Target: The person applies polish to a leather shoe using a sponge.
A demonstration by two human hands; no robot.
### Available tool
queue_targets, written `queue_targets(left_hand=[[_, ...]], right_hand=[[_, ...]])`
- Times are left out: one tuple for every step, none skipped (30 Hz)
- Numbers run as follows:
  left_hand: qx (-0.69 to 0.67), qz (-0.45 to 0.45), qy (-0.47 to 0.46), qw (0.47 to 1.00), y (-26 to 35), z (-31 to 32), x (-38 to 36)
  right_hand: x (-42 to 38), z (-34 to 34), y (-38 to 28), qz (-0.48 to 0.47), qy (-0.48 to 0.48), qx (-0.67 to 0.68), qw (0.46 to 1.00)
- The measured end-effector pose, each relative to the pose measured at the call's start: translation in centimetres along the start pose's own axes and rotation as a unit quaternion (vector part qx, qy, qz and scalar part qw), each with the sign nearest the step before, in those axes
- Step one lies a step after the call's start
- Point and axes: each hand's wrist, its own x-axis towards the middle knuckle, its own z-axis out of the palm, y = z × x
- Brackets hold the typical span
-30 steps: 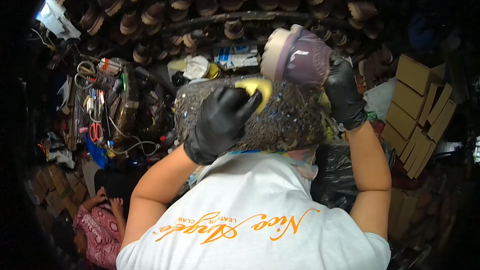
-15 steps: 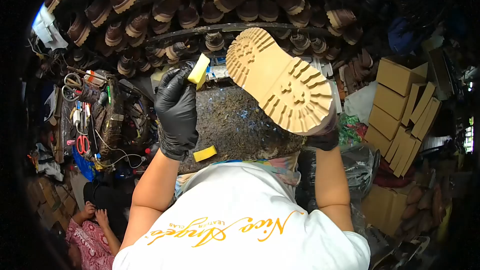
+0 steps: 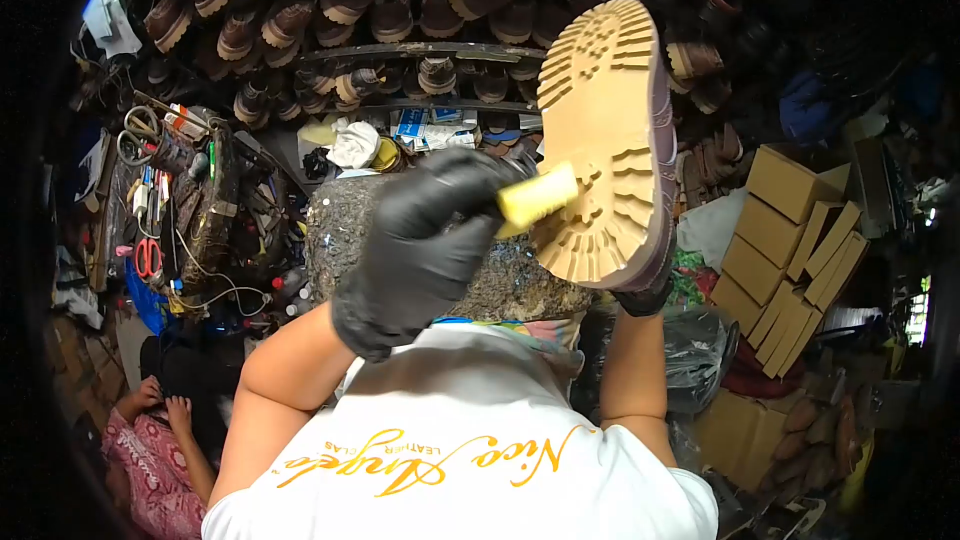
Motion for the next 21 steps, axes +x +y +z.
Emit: queue_targets(left_hand=[[0.037,-0.016,-0.009,0.999,-1.3,0.8,-1.2],[0.037,-0.013,-0.01,0.999,-2.4,0.8,-2.4],[0.059,-0.093,-0.045,0.993,-3.5,0.1,-3.6],[0.082,-0.174,-0.08,0.978,-2.9,-0.5,-3.2],[-0.014,-0.264,-0.011,0.964,-2.3,-0.6,-2.9],[-0.035,-0.165,0.058,0.984,-1.9,-0.4,-2.2],[-0.062,-0.129,0.069,0.987,-1.1,-0.2,-1.3],[-0.09,-0.091,0.08,0.989,-0.6,0.0,-0.6],[-0.037,-0.02,0.051,0.998,-0.5,0.5,-0.2],[-0.03,-0.04,0.009,0.999,0.2,1.0,-0.2],[0.041,-0.057,-0.016,0.997,-0.5,1.2,-1.4],[0.113,-0.073,-0.042,0.99,-1.4,1.2,-2.6],[0.114,-0.07,-0.045,0.99,-1.6,0.7,-2.9],[0.112,-0.09,-0.037,0.989,-1.8,0.2,-3.2],[0.109,-0.114,-0.028,0.987,-1.9,-0.3,-3.6],[0.094,-0.11,-0.007,0.989,-1.3,-1.1,-2.6],[0.029,-0.11,0.041,0.993,0.0,-1.0,-1.5],[-0.036,-0.106,0.09,0.99,0.8,-0.3,-0.6],[-0.08,-0.041,0.099,0.991,0.1,0.6,-0.4],[-0.035,-0.048,0.035,0.998,0.9,0.6,-0.5],[0.018,-0.1,-0.024,0.995,0.8,0.8,-1.6]], right_hand=[[-1.3,-0.8,-0.7,0.004,0.062,-0.229,0.971],[-2.6,-2.1,-1.2,0.004,0.124,-0.444,0.887],[-1.9,-3.2,-0.9,-0.06,0.112,-0.379,0.917],[-1.7,-3.1,-1.3,-0.065,0.114,-0.379,0.916],[-1.9,-2.7,-1.8,-0.04,0.134,-0.239,0.961],[-2.1,-2.3,-2.2,-0.011,0.151,-0.095,0.984],[-2.3,-2.0,-2.2,0.0,0.168,-0.159,0.973],[-2.6,-2.3,-2.0,0.004,0.168,-0.161,0.973],[-2.9,-3.1,-1.8,-0.033,0.157,-0.269,0.95],[-3.3,-3.4,-1.8,-0.07,0.145,-0.373,0.914],[-3.1,-0.5,-3.4,0.02,0.261,-0.364,0.894],[-3.3,-1.7,-3.3,0.017,0.262,-0.364,0.894],[-2.8,-1.9,-3.1,-0.047,0.19,-0.38,0.904],[-2.5,-1.9,-2.9,-0.109,0.118,-0.393,0.906],[-2.3,-1.7,-2.0,-0.054,0.168,-0.059,0.982],[-2.7,-1.9,-2.1,-0.05,0.171,-0.06,0.982],[-3.3,-2.1,-2.4,-0.044,0.16,-0.241,0.956],[-3.5,-2.2,-2.5,-0.038,0.14,-0.414,0.898],[-2.9,-2.5,-1.8,-0.074,0.096,-0.503,0.856],[-2.9,-2.6,-1.8,-0.072,0.094,-0.504,0.855],[-2.7,-2.5,-1.8,-0.037,0.123,-0.411,0.903]])
